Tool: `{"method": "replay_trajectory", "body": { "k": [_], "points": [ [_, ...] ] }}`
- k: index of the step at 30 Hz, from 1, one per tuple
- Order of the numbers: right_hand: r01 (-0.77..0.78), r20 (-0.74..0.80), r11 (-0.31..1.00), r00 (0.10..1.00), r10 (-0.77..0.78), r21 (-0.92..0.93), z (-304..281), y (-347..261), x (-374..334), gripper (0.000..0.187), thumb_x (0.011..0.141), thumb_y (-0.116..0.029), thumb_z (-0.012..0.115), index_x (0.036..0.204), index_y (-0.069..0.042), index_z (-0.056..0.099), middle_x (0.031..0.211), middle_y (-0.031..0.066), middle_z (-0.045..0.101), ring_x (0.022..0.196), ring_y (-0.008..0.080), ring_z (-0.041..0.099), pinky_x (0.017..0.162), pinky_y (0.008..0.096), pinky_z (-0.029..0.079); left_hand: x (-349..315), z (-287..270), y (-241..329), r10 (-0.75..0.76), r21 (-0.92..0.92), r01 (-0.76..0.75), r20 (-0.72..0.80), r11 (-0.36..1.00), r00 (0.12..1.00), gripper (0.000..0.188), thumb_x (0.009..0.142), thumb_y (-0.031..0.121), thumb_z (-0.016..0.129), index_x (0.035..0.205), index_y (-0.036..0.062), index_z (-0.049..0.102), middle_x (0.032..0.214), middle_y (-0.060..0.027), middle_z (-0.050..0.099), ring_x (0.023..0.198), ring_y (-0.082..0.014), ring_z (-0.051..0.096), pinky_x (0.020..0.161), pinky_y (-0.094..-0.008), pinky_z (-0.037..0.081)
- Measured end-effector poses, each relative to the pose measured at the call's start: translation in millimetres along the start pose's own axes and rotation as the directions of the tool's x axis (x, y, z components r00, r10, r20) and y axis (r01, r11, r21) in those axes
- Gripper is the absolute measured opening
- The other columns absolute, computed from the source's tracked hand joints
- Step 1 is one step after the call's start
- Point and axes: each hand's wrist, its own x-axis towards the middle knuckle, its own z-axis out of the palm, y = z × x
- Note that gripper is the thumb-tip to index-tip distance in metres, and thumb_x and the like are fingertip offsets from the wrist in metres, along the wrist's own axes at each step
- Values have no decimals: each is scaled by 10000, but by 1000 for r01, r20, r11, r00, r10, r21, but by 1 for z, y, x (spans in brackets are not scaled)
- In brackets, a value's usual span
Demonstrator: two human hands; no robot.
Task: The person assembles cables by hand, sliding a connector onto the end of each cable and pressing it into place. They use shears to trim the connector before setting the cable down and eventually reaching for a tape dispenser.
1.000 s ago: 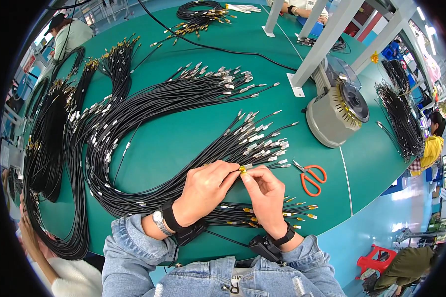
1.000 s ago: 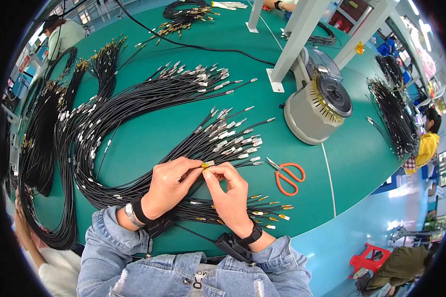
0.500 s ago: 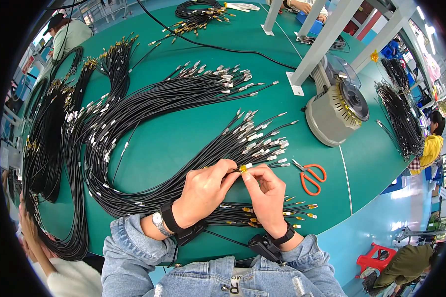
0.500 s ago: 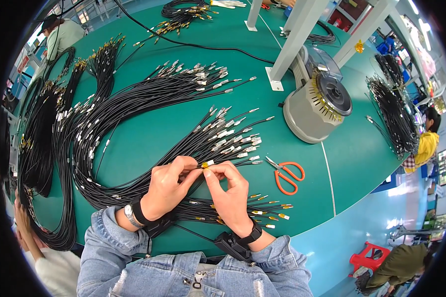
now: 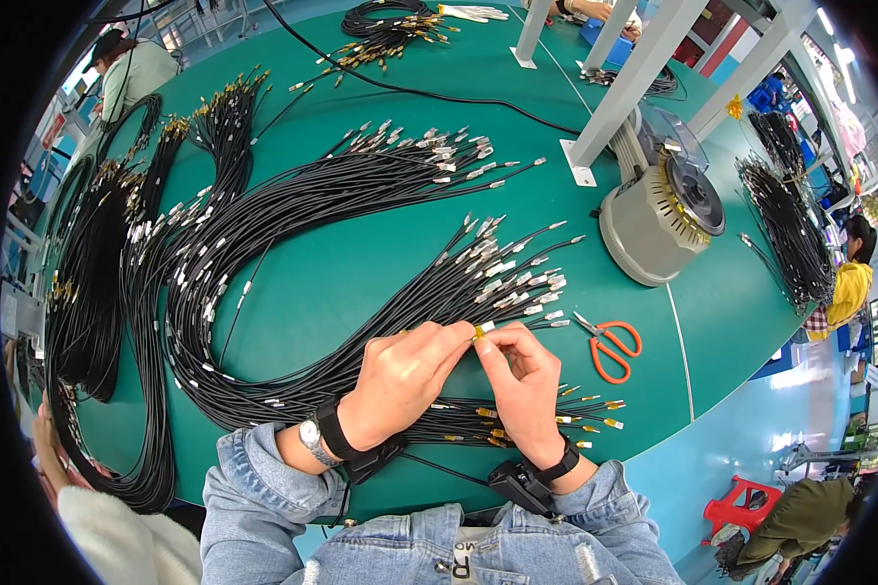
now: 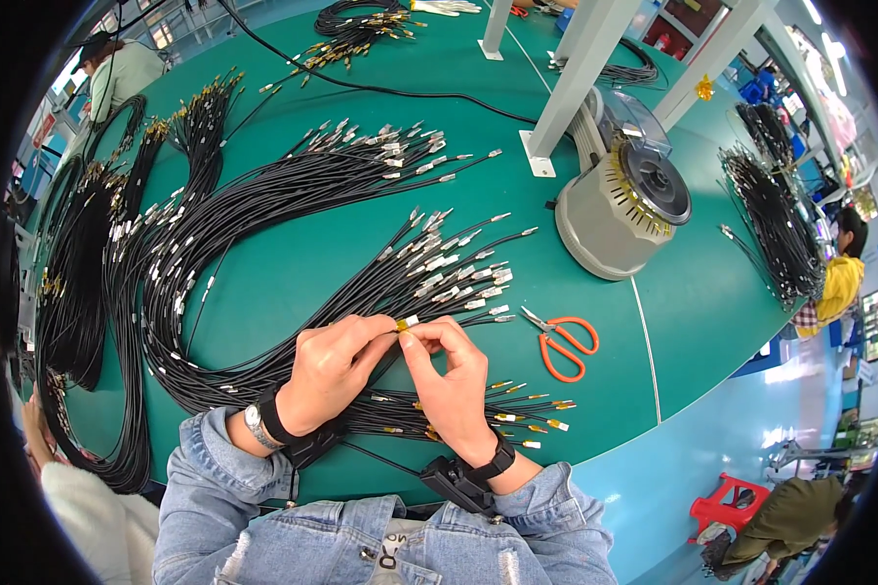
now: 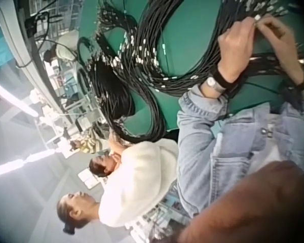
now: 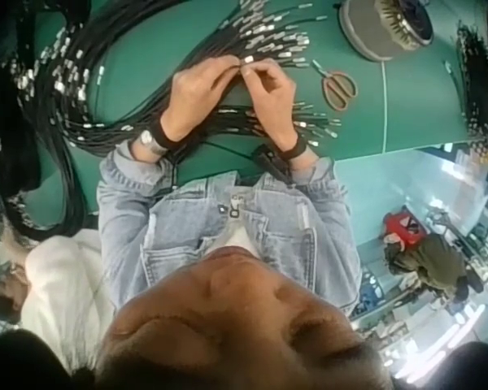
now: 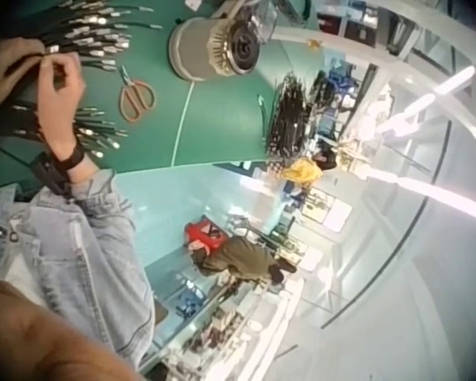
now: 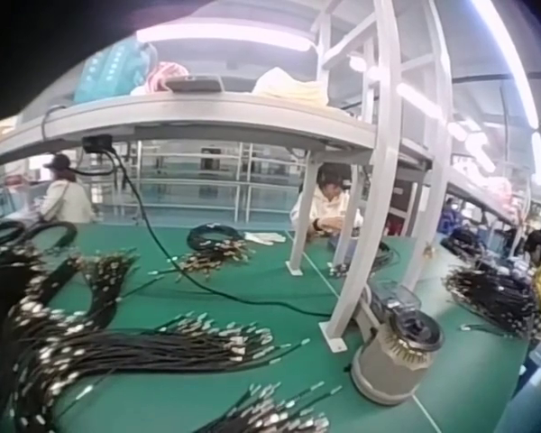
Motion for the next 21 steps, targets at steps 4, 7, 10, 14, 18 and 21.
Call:
{"method": "replay_trajectory", "body": {
  "k": [4,7,10,14,18,21],
  "points": [
    [-5,-26,1000,1000,6,18,1,1,0,48,828,-12,638,843,28,617,796,25,570,721,86,496,673,220,418,0,0,-1,27,25,-28,18,999,999,256,728,4,702,965,43,613,672,-69,593,526,-201,590,437,-289,462],
    [-8,-27,1000,1000,9,24,1,2,0,51,829,-14,639,843,29,617,792,23,568,722,85,497,675,219,418,0,2,-2,49,28,-49,3,998,999,279,753,45,683,1024,61,620,650,-39,551,494,-184,560,426,-290,455],
    [-9,-20,1000,1000,10,25,1,2,-1,52,832,-17,636,844,29,616,794,22,572,729,83,501,682,219,420,0,2,-3,49,46,-49,13,998,999,298,747,48,687,1038,57,623,651,-36,554,495,-178,560,431,-285,457],
    [-74,-12,994,997,75,82,0,0,-2,55,842,-22,630,858,30,620,800,19,578,742,80,505,692,220,422,-1,2,-2,37,47,-37,6,998,999,284,744,45,689,1021,57,628,647,-33,551,499,-176,561,437,-286,457],
    [-104,10,984,995,104,141,0,-2,-3,66,853,-29,622,877,33,626,816,15,589,751,76,510,700,222,425,0,1,-1,13,25,-13,17,1000,1000,255,751,38,682,1000,52,631,671,-40,577,516,-192,573,452,-294,465],
    [-119,14,982,993,118,147,0,-3,-4,75,859,-35,619,888,34,629,826,15,596,756,75,514,705,221,428,4,1,1,-38,-70,39,16,997,999,260,744,-10,682,996,29,630,699,-64,612,534,-169,593,450,-272,459]
  ]
}}
